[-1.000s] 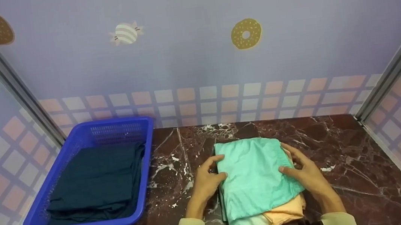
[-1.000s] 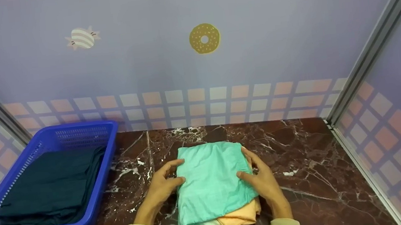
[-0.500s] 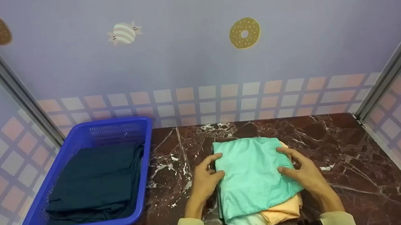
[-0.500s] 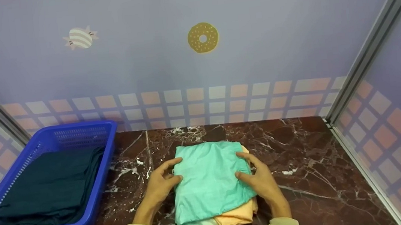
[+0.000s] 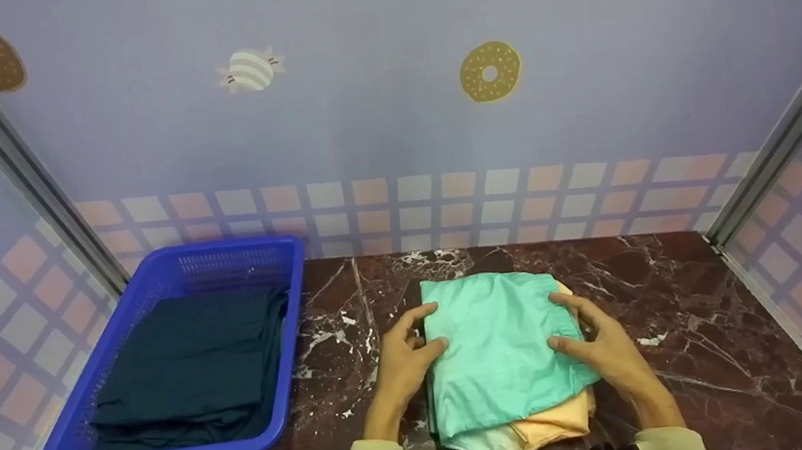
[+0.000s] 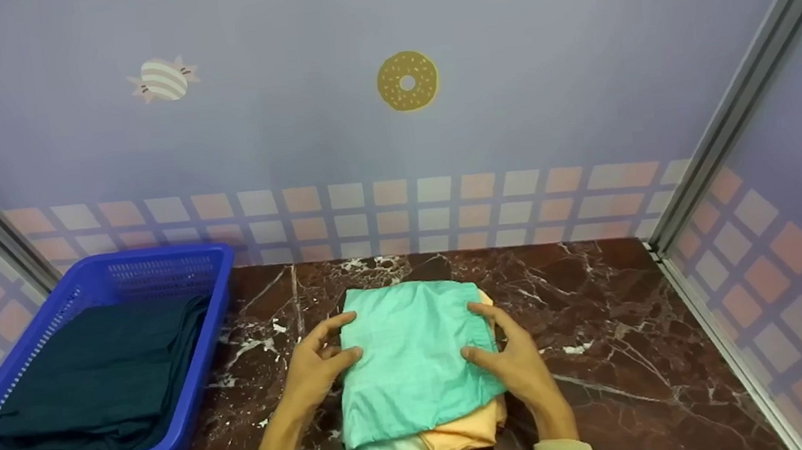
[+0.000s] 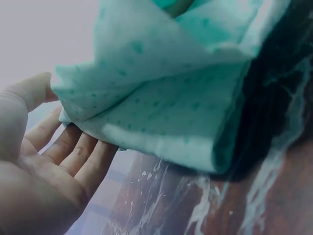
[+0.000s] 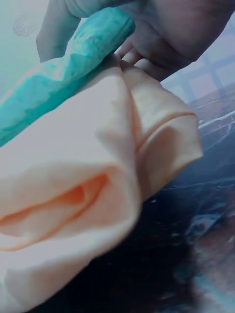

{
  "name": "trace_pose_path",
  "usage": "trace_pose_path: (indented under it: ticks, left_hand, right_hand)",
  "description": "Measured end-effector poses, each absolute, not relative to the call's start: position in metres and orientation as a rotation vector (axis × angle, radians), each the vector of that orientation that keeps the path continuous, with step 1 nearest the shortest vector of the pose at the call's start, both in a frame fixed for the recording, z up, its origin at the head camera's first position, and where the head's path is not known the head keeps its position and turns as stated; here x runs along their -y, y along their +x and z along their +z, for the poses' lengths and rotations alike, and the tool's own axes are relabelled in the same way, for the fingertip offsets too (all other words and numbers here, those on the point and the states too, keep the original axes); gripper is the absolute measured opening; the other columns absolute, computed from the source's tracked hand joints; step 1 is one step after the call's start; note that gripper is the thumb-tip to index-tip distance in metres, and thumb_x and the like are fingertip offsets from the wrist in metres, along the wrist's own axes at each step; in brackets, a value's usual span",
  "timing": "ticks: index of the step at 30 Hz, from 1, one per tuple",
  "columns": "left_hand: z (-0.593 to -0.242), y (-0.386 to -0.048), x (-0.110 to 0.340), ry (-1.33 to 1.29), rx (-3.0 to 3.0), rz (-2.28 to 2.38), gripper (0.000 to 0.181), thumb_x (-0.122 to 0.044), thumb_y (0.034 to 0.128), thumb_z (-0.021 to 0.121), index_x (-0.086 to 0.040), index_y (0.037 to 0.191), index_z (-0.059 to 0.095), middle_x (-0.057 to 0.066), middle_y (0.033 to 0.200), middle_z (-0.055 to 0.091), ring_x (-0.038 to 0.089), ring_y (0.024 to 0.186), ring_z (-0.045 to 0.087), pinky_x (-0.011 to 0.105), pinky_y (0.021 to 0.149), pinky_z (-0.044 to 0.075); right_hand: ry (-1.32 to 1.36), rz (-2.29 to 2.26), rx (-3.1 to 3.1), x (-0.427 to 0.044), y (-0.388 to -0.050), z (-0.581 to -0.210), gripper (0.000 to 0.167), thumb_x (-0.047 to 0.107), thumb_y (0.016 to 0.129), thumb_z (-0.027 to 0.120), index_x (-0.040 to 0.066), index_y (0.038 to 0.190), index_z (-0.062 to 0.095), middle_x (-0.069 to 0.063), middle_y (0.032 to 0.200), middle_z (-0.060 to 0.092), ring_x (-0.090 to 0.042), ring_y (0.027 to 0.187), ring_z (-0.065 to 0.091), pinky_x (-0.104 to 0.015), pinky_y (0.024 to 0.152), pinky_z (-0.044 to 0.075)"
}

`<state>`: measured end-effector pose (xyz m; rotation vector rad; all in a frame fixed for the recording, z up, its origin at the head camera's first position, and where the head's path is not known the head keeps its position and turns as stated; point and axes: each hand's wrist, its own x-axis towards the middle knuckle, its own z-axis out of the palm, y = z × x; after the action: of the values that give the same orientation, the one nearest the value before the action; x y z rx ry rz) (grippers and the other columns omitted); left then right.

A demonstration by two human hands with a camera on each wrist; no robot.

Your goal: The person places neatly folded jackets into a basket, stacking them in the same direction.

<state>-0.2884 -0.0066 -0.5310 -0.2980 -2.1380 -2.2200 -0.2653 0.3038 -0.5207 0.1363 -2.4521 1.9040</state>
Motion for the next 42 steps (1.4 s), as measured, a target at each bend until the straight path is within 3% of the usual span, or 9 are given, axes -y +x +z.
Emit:
trace_pose_path:
  ticks: [5, 14, 20, 23, 27, 33, 38, 42]
  left_hand:
    - [-0.529, -0.29, 0.013, -0.337, 2.119, -2.23, 0.055, 0.005, 0.0866, 0.076, -0.001, 0.14, 0.066, 0.021, 0.139, 0.062, 0.024, 0.089, 0.068, 0.029, 0.074, 0.055]
    - [-0.515, -0.29, 0.043, -0.309, 2.209, -2.211, 0.057, -0.003, 0.0897, 0.08, -0.007, 0.144, 0.064, 0.017, 0.156, 0.051, 0.022, 0.09, 0.067, 0.03, 0.073, 0.055]
    - [-0.494, -0.288, 0.068, -0.343, 2.248, -2.139, 0.059, -0.004, 0.0895, 0.081, -0.007, 0.146, 0.063, 0.02, 0.149, 0.052, 0.014, 0.068, 0.055, 0.025, 0.056, 0.046]
    - [-0.484, -0.286, 0.08, -0.384, 2.247, -2.079, 0.058, -0.003, 0.0894, 0.081, -0.005, 0.145, 0.063, 0.021, 0.14, 0.057, 0.012, 0.063, 0.051, 0.023, 0.054, 0.043]
    - [-0.47, -0.285, 0.095, -0.41, 2.254, -2.003, 0.057, -0.001, 0.0896, 0.08, -0.005, 0.144, 0.064, 0.019, 0.141, 0.058, 0.013, 0.063, 0.051, 0.023, 0.057, 0.042]
    - [-0.456, -0.283, 0.113, -0.386, 2.288, -1.914, 0.055, 0.0, 0.0899, 0.08, -0.007, 0.143, 0.066, 0.018, 0.145, 0.06, 0.015, 0.066, 0.052, 0.026, 0.061, 0.044]
    - [-0.448, -0.283, 0.128, -0.35, 2.328, -1.852, 0.055, -0.002, 0.0902, 0.081, -0.012, 0.142, 0.068, 0.014, 0.138, 0.063, 0.02, 0.075, 0.061, 0.029, 0.063, 0.048]
    - [-0.441, -0.283, 0.137, -0.364, 2.347, -1.827, 0.054, -0.003, 0.0922, 0.08, -0.012, 0.144, 0.066, 0.015, 0.143, 0.062, 0.026, 0.094, 0.067, 0.037, 0.079, 0.054]
  right_hand:
    - [0.132, 1.87, 2.458, -0.295, -0.266, -0.515, 0.071, 0.006, 0.092, 0.084, 0.011, 0.156, 0.054, -0.02, 0.151, 0.052, -0.033, 0.12, 0.062, -0.034, 0.086, 0.059]
    - [0.246, 1.76, 2.482, -0.274, -0.277, -0.495, 0.069, 0.007, 0.091, 0.085, 0.011, 0.154, 0.056, -0.022, 0.148, 0.057, -0.033, 0.117, 0.064, -0.033, 0.086, 0.058]
    - [0.29, 1.857, 2.423, -0.255, -0.284, -0.48, 0.072, 0.003, 0.09, 0.084, 0.011, 0.155, 0.054, -0.024, 0.143, 0.058, -0.034, 0.108, 0.067, -0.04, 0.08, 0.062]
    - [0.341, 1.828, 2.422, -0.247, -0.287, -0.473, 0.073, 0.004, 0.089, 0.085, 0.011, 0.155, 0.054, -0.023, 0.142, 0.058, -0.035, 0.111, 0.066, -0.04, 0.082, 0.062]
    - [0.404, 1.773, 2.432, -0.237, -0.291, -0.466, 0.074, 0.006, 0.088, 0.087, 0.013, 0.155, 0.055, -0.021, 0.142, 0.057, -0.034, 0.114, 0.064, -0.038, 0.084, 0.061]
    - [0.511, 1.86, 2.4, -0.223, -0.299, -0.461, 0.076, 0.003, 0.089, 0.085, 0.011, 0.156, 0.052, -0.024, 0.133, 0.059, -0.035, 0.107, 0.068, -0.042, 0.079, 0.063]
    - [0.587, 1.925, 2.382, -0.213, -0.303, -0.457, 0.076, 0.005, 0.091, 0.084, 0.01, 0.158, 0.049, -0.025, 0.138, 0.059, -0.036, 0.109, 0.068, -0.044, 0.079, 0.063]
    - [0.607, 1.995, 2.374, -0.207, -0.305, -0.454, 0.076, 0.006, 0.092, 0.083, 0.01, 0.159, 0.047, -0.024, 0.135, 0.06, -0.036, 0.103, 0.069, -0.044, 0.076, 0.063]
